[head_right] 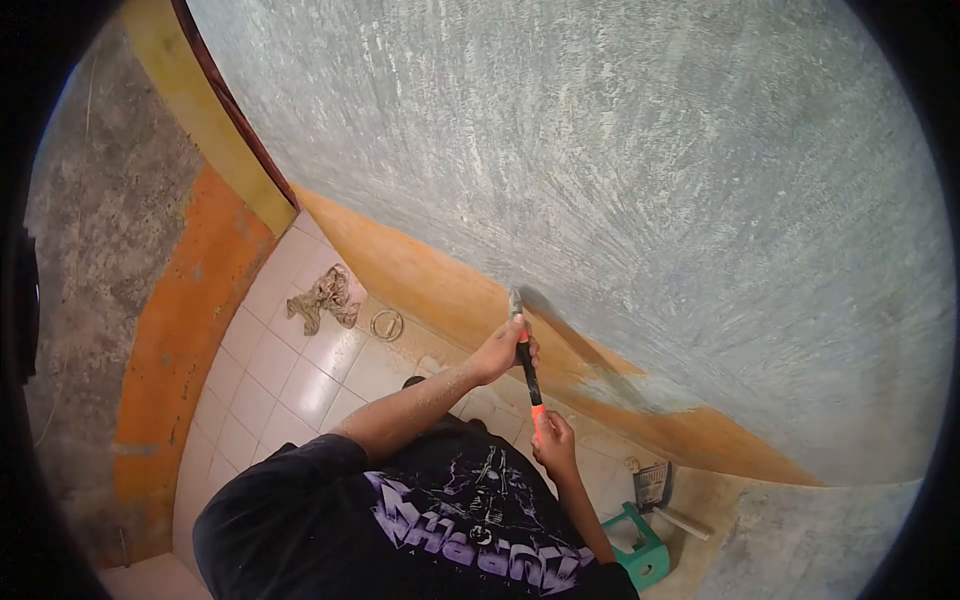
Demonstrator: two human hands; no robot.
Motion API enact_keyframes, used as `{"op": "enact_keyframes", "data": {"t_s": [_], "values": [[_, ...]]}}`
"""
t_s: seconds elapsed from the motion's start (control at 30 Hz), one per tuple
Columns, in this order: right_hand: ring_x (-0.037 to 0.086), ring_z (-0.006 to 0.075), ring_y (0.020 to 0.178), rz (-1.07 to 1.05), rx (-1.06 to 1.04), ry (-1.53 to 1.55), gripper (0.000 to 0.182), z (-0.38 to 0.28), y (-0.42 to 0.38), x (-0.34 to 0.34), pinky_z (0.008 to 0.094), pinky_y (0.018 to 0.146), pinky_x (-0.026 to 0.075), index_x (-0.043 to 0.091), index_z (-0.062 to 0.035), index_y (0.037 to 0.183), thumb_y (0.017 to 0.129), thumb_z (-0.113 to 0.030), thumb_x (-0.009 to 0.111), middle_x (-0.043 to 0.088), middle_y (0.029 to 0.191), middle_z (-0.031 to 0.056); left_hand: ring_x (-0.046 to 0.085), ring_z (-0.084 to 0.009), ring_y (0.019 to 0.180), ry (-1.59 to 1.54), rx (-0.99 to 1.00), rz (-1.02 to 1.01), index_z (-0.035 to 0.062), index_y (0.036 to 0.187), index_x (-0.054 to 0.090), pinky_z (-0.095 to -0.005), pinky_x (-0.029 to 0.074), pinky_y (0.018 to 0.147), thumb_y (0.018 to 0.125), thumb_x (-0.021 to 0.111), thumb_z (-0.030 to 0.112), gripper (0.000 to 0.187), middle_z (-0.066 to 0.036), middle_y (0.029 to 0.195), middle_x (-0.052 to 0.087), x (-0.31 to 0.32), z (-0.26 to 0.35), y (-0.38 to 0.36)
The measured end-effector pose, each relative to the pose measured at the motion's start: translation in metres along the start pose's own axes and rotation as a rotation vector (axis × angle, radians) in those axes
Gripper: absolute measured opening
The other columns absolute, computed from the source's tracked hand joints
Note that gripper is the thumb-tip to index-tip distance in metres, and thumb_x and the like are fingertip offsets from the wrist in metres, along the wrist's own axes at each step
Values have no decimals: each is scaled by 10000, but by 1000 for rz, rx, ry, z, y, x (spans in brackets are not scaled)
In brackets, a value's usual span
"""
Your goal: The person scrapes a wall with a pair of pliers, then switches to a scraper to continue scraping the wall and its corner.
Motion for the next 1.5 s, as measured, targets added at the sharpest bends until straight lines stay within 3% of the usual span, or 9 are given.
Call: {"op": "enact_keyframes", "data": {"t_s": [0.17, 0.67, 0.9, 1.5], "values": [[356, 56, 385, 1, -23, 1, 267, 9, -9, -28, 231, 357, 269, 578, -71, 1070, 1009, -326, 528, 416, 534, -34, 620, -243, 763, 75, -111, -51, 92, 982, 415, -405, 536, 754, 1049, 320, 466, 392, -88, 817, 548, 21, -8, 8], [393, 43, 440, 52, -140, -77, 286, 30, 4, -42, 228, 399, 295, 590, -37, 1039, 1004, -317, 545, 447, 585, -41, 618, -239, 730, 110, -49, 12, 79, 981, 424, -398, 532, 724, 1053, 325, 448, 388, -86, 796, 549, 27, -22, 14], [419, 54, 445, 39, -258, -137, 304, 37, 16, -36, 229, 422, 327, 600, -8, 1028, 1015, -299, 510, 456, 580, -32, 604, -225, 686, 128, -38, 34, 76, 954, 422, -382, 525, 693, 1054, 322, 444, 394, -86, 756, 547, 24, -14, 11], [411, 36, 488, 63, -211, -148, 327, 28, 30, 5, 225, 444, 299, 613, -8, 962, 989, -331, 570, 456, 606, -50, 571, -209, 582, 158, 60, 175, 67, 883, 413, -350, 489, 593, 1045, 351, 424, 397, -87, 668, 531, 0, 11, 6]]}}
Point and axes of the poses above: each hand's wrist, its own y-axis towards the middle knuckle, its own x-axis out of the palm, z = x × y, the point moved 1 cm from there along y, towards the middle knuckle
